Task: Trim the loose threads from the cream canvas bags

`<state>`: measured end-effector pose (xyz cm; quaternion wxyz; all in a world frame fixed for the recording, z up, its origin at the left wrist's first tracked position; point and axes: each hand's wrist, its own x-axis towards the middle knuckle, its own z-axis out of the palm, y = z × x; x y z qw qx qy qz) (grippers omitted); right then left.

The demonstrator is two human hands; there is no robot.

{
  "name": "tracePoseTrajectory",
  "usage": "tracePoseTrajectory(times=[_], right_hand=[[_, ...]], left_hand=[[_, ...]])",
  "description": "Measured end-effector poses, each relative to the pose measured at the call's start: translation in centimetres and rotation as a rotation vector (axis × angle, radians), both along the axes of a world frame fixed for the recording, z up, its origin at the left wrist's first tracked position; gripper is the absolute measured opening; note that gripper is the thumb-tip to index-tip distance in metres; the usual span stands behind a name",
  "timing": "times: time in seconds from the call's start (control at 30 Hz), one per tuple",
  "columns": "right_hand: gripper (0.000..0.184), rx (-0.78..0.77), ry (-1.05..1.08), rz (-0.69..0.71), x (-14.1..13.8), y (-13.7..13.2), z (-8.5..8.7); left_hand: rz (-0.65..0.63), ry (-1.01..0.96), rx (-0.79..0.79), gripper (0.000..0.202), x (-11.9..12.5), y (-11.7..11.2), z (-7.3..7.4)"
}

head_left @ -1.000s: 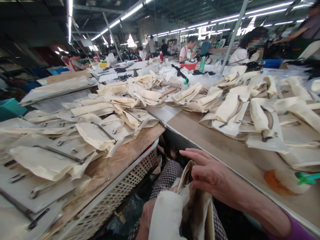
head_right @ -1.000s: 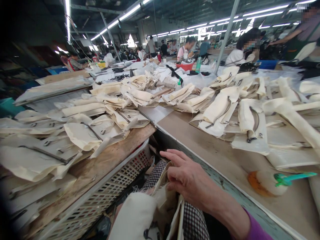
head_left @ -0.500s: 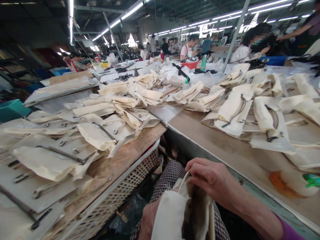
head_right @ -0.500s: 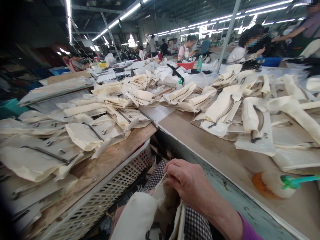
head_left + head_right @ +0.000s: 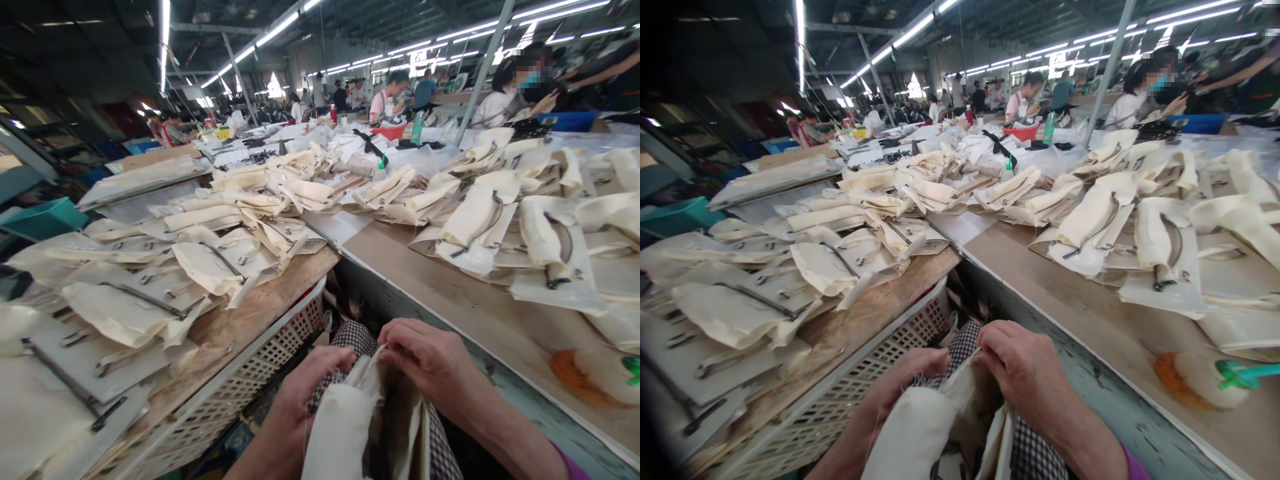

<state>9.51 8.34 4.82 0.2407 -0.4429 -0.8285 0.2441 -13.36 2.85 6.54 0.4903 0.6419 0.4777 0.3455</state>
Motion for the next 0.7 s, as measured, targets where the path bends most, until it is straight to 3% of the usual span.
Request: tracePoseTrajectory(times=[0.07, 0.13, 0.27, 0.4, 0.53, 0.7], right_hand=[[0.011, 0.011, -0.016, 0.001, 0.0, 0.0, -0.1], [0.01, 0.017, -0.034, -0.004, 0.0, -0.1, -0.2], [0.009, 0.026, -0.057, 0.001, 0.1, -0.4, -0.2], [0.008, 0.049, -0.076, 0.004, -0.3, -0.7, 0.0], [0.009, 0.071, -0.1, -0.003, -0.8, -0.7, 0.1], [0.008, 0.086, -0.086, 0.007, -1.2, -0.6, -0.1]], left_hand=[[-0.027, -0.025, -0.092, 0.033, -0.1, 0.8, 0.9], [-0.15, -0.083, -0.202, 0.035, -0.1, 1.4, 2.2], [-0.305, -0.174, -0.279, 0.046, -0.3, 2.4, 4.4], [-0.356, 0.196, -0.26, 0.046, -0.4, 2.7, 5.2], [-0.207, 0.664, -0.2, 0.032, 0.3, 1.9, 5.2], [-0.091, 0.816, -0.138, 0.024, 1.9, 0.6, 3.6]])
